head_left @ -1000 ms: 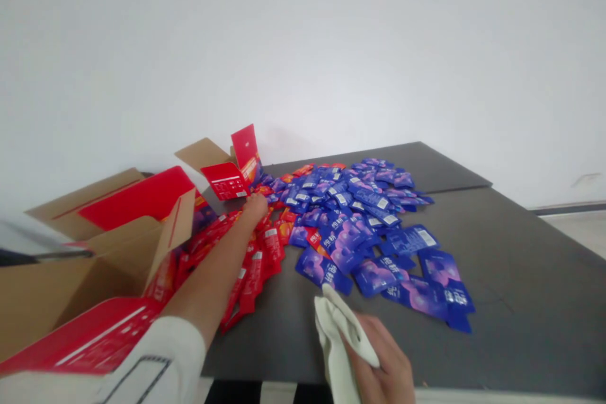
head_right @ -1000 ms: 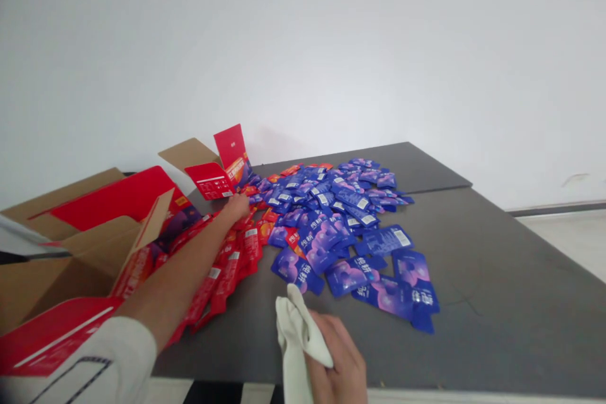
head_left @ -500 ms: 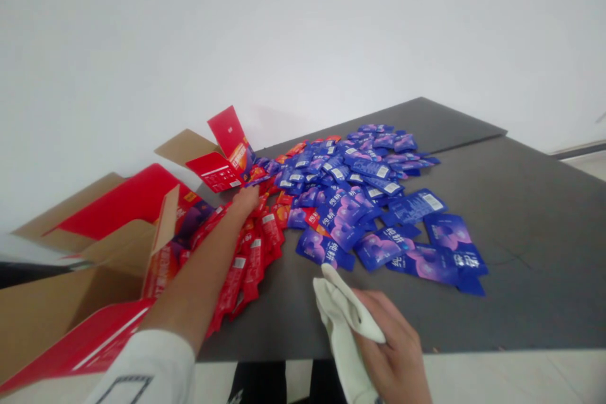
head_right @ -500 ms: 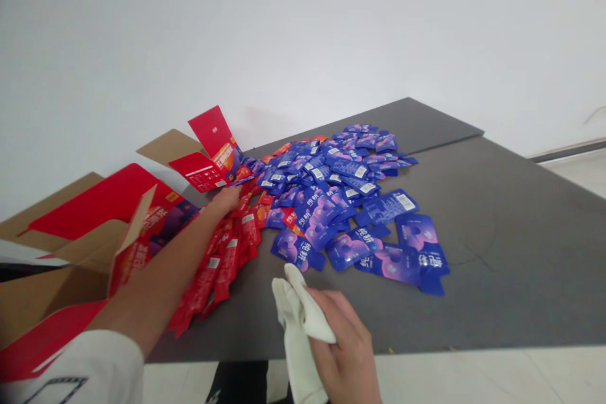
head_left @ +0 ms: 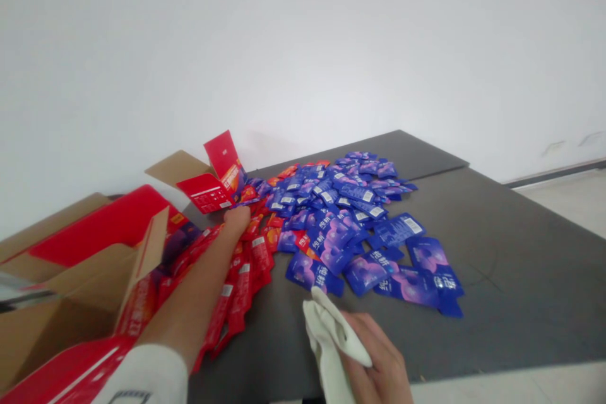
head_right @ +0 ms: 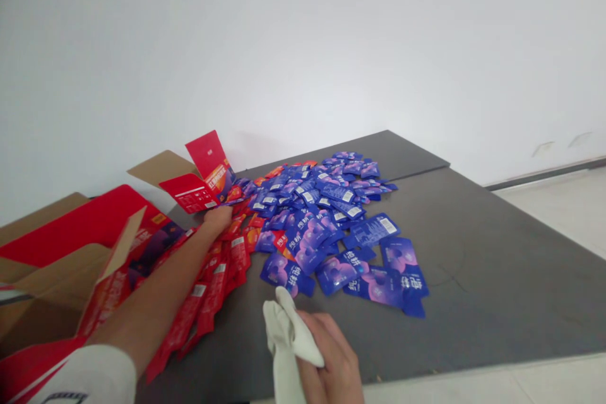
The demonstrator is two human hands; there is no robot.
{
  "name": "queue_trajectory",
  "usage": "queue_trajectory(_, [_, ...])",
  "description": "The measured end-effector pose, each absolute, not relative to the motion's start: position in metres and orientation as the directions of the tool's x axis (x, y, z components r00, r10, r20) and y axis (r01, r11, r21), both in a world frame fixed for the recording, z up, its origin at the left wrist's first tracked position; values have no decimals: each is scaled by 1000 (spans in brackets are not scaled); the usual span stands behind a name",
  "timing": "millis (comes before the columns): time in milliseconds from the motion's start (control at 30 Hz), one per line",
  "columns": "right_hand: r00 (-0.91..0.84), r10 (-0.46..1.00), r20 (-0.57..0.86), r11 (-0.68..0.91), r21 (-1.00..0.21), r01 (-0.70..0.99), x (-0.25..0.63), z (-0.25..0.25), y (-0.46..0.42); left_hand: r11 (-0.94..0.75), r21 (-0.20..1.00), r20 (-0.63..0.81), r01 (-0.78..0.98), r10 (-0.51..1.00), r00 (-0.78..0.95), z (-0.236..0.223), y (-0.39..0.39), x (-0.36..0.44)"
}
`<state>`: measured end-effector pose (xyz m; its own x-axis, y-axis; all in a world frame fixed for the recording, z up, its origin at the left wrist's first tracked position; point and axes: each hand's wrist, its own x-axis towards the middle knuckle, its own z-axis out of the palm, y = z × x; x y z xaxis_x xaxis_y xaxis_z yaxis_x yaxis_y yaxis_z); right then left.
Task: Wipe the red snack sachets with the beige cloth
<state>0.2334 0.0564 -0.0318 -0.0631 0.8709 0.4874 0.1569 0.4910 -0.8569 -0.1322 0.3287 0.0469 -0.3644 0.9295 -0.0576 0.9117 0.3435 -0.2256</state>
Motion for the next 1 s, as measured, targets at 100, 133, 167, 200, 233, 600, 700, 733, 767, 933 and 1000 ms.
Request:
queue_trajectory(100, [-115,854,507,520,-835,179,238,-31,58,362,-217,-23,907,927,-375,50,323,-133])
queue_trajectory(133, [-111,853,510,522,-834,182,239,-30,58,366,-210,-1,907,927,-374,52,321,-132])
queue_trajectory(167, [-99,853,512,521,-834,183,239,-30,58,369,-201,25,907,928,-372,54,317,-131])
queue_trajectory(200, [-87,854,513,520,-835,182,238,-29,58,372,-190,53,909,928,-368,57,313,-129])
queue_trajectory(233, [-75,857,510,515,-838,180,238,-29,58,371,-176,83,912,929,-362,60,309,-125])
queue_trajectory(600, [-32,929,368,364,-897,250,234,-21,61,157,164,366,974,907,-208,125,244,-63])
queue_trajectory(700, [-6,949,316,306,-915,264,233,-15,60,75,293,386,953,903,-189,137,202,-53])
queue_trajectory(733, [7,953,304,291,-918,270,232,-13,60,39,359,371,932,911,-181,136,185,-51])
queue_trajectory(767, [19,955,297,280,-919,276,232,-12,59,-6,454,343,891,924,-168,133,169,-50])
queue_trajectory(933, [103,961,256,212,-924,318,230,-13,55,-61,825,67,561,998,10,89,104,-49])
queue_trajectory(1000, [149,963,225,166,-929,332,229,-13,54,-3,800,-59,600,995,83,67,93,-48])
